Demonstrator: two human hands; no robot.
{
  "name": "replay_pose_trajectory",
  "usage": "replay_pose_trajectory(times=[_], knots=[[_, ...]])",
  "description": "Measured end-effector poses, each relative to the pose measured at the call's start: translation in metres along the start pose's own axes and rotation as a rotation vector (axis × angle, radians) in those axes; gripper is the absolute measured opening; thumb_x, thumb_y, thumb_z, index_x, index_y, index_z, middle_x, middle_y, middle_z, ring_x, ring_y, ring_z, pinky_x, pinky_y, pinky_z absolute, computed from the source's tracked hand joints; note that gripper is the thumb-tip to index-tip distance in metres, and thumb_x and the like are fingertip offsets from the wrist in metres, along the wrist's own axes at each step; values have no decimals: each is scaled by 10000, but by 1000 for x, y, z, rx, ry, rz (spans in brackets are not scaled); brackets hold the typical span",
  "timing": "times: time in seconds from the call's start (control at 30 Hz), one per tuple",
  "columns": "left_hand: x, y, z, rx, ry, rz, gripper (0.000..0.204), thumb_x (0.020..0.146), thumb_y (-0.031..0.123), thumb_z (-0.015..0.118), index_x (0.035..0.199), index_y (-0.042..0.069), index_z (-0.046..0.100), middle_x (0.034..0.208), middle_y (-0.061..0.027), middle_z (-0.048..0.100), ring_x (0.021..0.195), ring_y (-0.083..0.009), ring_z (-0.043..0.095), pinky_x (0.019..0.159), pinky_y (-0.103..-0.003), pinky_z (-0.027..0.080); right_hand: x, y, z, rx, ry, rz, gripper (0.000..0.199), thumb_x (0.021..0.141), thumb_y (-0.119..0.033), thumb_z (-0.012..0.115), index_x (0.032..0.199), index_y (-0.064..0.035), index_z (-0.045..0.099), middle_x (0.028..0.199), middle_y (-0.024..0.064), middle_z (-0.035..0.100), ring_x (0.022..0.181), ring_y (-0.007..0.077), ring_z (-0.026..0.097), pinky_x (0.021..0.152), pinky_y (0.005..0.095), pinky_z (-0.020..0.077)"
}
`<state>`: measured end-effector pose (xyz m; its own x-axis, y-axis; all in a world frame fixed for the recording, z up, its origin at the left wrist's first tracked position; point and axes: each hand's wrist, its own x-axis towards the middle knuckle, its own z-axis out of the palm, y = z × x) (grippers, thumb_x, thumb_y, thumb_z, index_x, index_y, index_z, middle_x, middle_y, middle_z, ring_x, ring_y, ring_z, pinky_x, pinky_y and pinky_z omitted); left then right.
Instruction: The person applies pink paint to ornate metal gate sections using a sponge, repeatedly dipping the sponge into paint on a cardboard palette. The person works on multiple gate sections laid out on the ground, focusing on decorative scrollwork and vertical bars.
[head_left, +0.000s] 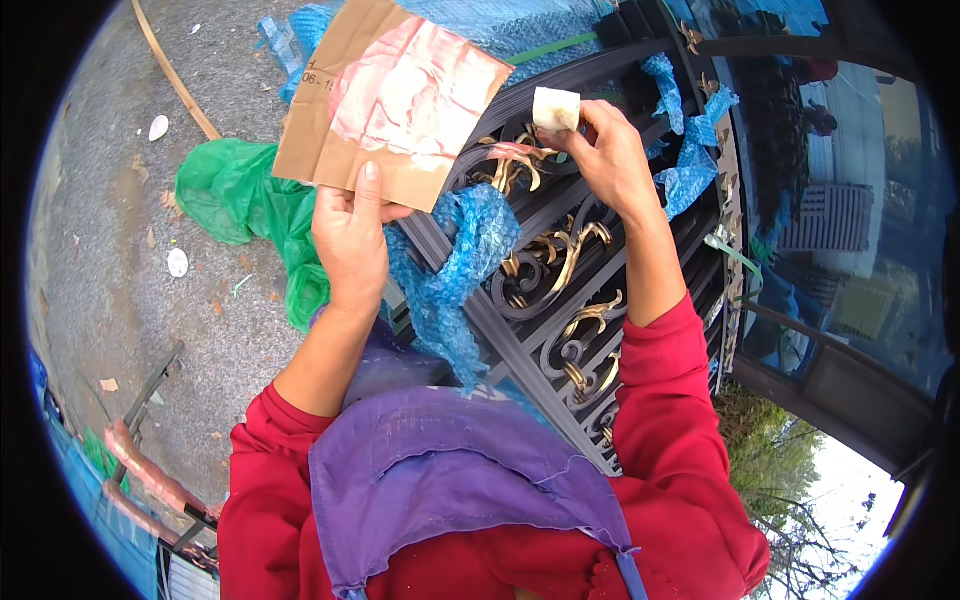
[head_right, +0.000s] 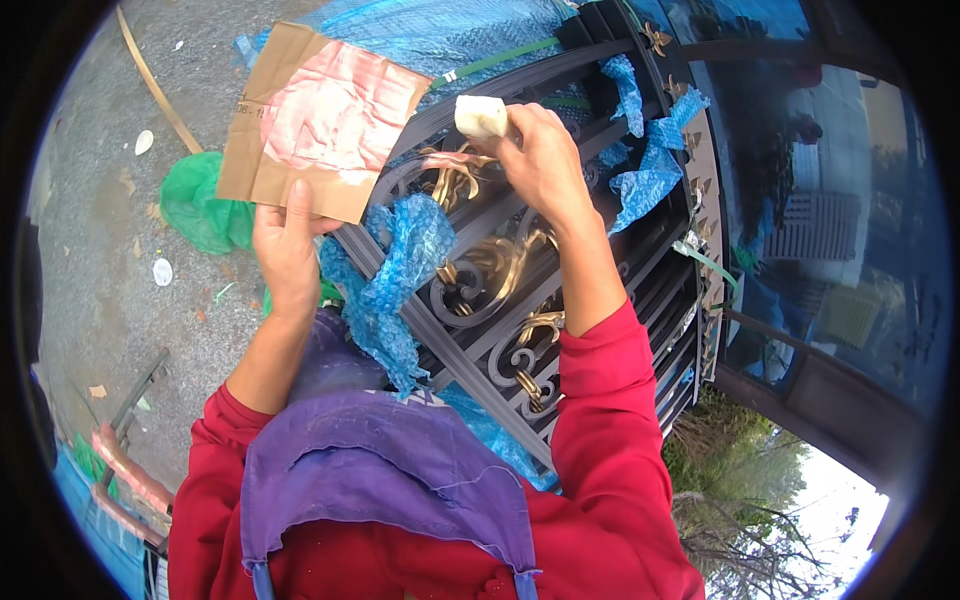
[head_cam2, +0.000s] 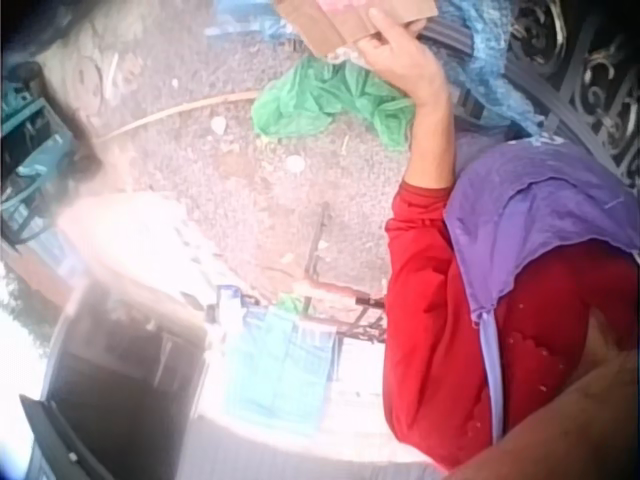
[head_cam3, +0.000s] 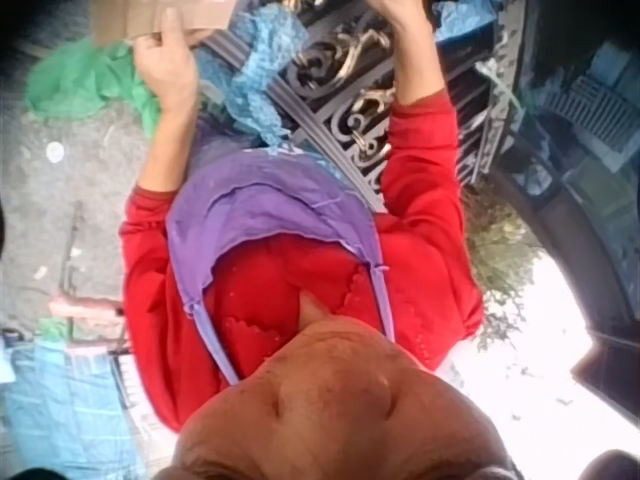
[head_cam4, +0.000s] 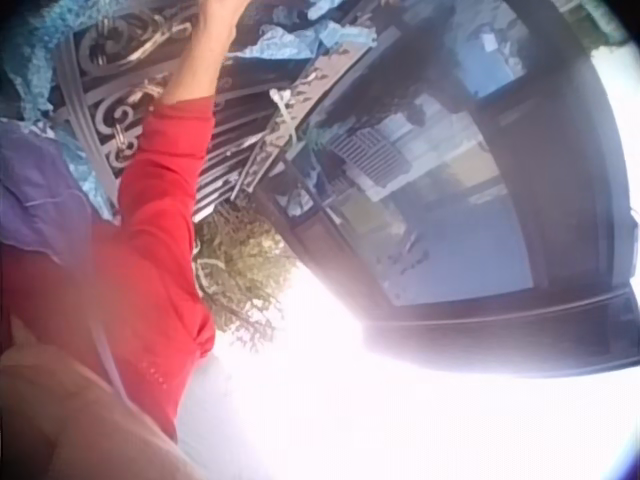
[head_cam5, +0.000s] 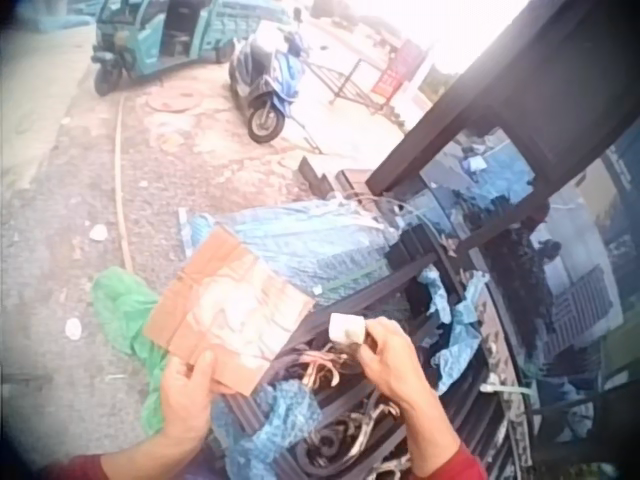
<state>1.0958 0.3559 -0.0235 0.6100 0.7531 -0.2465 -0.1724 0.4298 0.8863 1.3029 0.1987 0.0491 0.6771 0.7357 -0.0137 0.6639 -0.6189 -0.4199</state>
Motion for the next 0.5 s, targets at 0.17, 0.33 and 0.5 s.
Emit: replay_pose_trajectory(times=[0.17,0.33,0.5], knots=[[-1,1,2,3,6,-6,331,987,235,544,1156,-49,533,1029,-115,643,829,-150,664,625,-241,571,-2,22,2,-312,-110,-94,160,765,-62,639,916,-10,635,869,138,590,858,336,542,768,424,436],[-1,1,0,8,10,-11,334,987,238,545,1164,-44,531,1034,-112,643,831,-148,664,626,-240,569,4,12,-4,-91,-81,-44,222,771,-90,670,973,-3,643,878,137,590,893,320,560,808,389,447],[0,1,2,-6,-4,-7,333,988,238,543,1161,-45,533,1035,-110,643,829,-144,663,624,-238,568,2,26,1,-295,-121,-50,213,754,-64,659,956,1,650,868,135,596,875,330,560,795,408,449]])
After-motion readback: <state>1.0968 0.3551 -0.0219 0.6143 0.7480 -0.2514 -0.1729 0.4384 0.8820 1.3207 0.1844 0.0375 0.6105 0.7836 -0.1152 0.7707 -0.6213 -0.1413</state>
